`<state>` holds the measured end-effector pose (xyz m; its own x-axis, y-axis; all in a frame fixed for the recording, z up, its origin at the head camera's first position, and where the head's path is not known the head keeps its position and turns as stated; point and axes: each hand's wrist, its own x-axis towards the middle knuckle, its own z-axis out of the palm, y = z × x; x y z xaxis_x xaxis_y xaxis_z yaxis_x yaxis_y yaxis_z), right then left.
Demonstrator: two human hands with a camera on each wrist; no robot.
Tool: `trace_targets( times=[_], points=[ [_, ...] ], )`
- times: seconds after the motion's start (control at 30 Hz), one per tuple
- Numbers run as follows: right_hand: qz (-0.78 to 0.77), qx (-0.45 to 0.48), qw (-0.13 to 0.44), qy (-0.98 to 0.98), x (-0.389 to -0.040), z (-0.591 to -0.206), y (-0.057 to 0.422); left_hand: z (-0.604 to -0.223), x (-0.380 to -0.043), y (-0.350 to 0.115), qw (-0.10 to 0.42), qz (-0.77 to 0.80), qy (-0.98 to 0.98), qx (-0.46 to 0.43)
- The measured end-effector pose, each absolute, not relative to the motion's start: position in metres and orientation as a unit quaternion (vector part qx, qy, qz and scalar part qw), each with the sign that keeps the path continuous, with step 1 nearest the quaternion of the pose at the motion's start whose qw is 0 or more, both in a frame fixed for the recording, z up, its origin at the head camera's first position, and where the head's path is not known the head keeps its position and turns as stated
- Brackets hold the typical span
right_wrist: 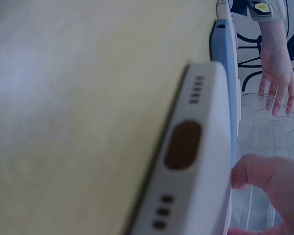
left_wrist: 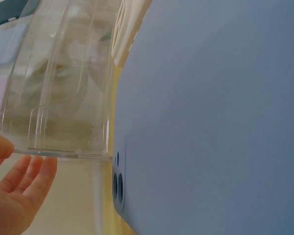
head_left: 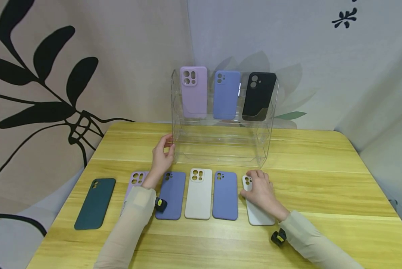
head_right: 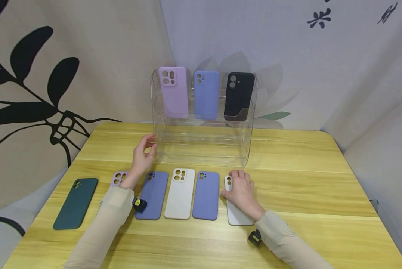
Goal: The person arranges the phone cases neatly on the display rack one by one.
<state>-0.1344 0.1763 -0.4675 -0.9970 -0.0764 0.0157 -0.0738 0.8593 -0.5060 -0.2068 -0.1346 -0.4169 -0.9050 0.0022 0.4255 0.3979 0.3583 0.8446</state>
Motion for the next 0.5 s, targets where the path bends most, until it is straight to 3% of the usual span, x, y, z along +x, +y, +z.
trace_targets(
  times=[0.5],
  points=[
    [-0.276,-0.086,-0.064,0.955,-0.130,-0.457,0.176,-0.418,-0.207,-0.135,0.184,-0.547,-0.806,-0.131]
  ],
)
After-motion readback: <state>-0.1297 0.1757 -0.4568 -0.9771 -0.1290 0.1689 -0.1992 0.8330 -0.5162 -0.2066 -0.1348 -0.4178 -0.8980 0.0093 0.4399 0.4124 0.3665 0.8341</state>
